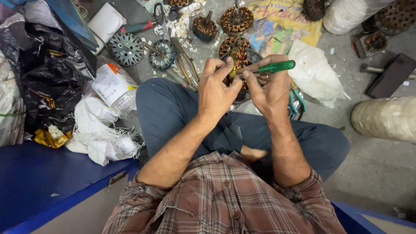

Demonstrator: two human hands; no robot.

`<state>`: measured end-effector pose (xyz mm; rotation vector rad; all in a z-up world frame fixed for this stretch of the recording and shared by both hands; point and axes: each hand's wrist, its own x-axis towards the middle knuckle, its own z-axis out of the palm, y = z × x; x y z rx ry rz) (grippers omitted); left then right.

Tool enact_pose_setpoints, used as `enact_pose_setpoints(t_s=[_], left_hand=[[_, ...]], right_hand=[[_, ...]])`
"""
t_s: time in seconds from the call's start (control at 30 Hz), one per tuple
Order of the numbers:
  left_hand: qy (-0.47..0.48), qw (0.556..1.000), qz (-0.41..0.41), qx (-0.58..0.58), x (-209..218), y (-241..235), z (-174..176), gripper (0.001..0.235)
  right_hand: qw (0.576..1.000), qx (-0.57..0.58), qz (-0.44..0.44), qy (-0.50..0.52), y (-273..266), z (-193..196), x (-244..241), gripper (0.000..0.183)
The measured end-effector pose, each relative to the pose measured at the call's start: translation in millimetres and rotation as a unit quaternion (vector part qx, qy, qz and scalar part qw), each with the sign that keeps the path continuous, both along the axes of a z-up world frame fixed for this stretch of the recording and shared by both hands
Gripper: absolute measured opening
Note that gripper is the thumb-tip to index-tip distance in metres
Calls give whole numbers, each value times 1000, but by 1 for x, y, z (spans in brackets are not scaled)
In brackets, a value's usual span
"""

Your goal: The person scrapes insulation from wires on electric motor stators using a small hand tool. They handle the motor parts and wires one at a time while sitting on a workshop floor surrounded by several stators and tools.

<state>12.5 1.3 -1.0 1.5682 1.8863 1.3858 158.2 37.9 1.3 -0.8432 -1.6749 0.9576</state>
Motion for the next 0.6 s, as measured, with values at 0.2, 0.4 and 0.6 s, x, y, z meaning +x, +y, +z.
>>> enact_pose_setpoints(t_s=[0.2, 0.4, 0.6], left_hand=[[-102, 993, -65, 12, -12, -4, -21, 46], [-421, 890, -176, -18, -41, 2, -59, 39], [-433, 876, -203, -70, -56, 12, -73, 35]], right_hand=[[978, -79, -1, 194, -4, -16, 7, 31], [962, -248, 32, 114, 8, -29, 17, 21], [941, -326, 82, 41, 32, -33, 4, 21]])
